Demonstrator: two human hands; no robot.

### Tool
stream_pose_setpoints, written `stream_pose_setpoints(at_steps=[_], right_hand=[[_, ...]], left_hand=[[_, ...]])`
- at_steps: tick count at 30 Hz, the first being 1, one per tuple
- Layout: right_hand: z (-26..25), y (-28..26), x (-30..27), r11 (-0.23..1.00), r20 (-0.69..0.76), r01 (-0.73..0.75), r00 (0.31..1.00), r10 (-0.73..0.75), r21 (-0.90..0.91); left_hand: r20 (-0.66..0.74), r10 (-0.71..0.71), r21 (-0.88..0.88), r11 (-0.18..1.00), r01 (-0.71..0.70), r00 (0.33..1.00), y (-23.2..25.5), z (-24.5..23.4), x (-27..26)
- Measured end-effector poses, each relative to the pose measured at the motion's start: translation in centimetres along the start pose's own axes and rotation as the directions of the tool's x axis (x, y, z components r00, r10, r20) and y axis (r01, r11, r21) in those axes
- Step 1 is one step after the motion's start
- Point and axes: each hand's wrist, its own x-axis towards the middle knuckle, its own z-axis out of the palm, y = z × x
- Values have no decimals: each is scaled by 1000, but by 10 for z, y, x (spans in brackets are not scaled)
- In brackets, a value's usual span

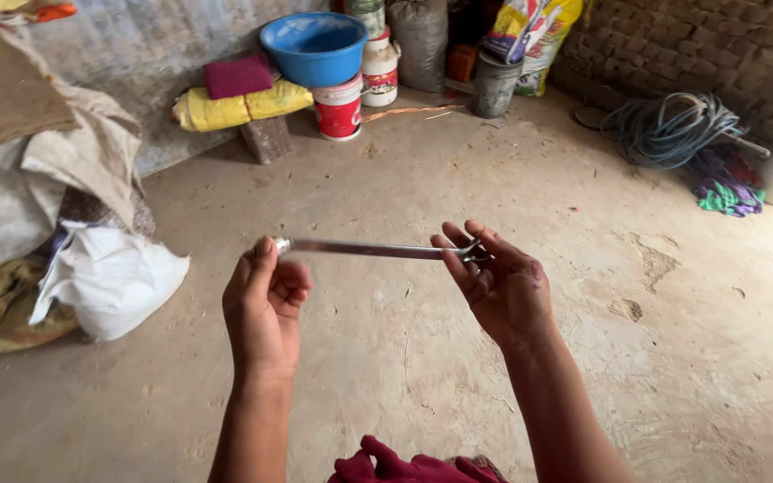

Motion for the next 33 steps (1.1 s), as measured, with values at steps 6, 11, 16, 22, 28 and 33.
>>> stream_pose_setpoints(at_steps=[6, 11, 16, 22, 28, 33], right_hand=[[-19, -11, 57, 997, 42, 67, 997, -68, 27], [-19, -24, 119, 1000, 87, 15, 996, -14, -1], [-29, -55, 198, 996, 204, -79, 975, 86, -45], [-56, -119, 299, 988, 302, -142, 941, 152, -55], [-76, -169, 358, 985, 193, -171, 966, 170, -15], [-93, -181, 399, 981, 166, -191, 969, 184, 27]], left_hand=[[-12, 33, 72, 997, -32, 999, -34, 2, 46], [-77, 50, 65, 997, -45, 996, -56, 23, 83], [-188, 107, 82, 992, -92, 976, -98, 53, 125], [-248, 82, -3, 996, -86, 965, -160, 118, 183], [-253, 52, -16, 998, -57, 966, -213, 171, 222], [-232, 51, 34, 998, -44, 971, -231, 197, 257]])
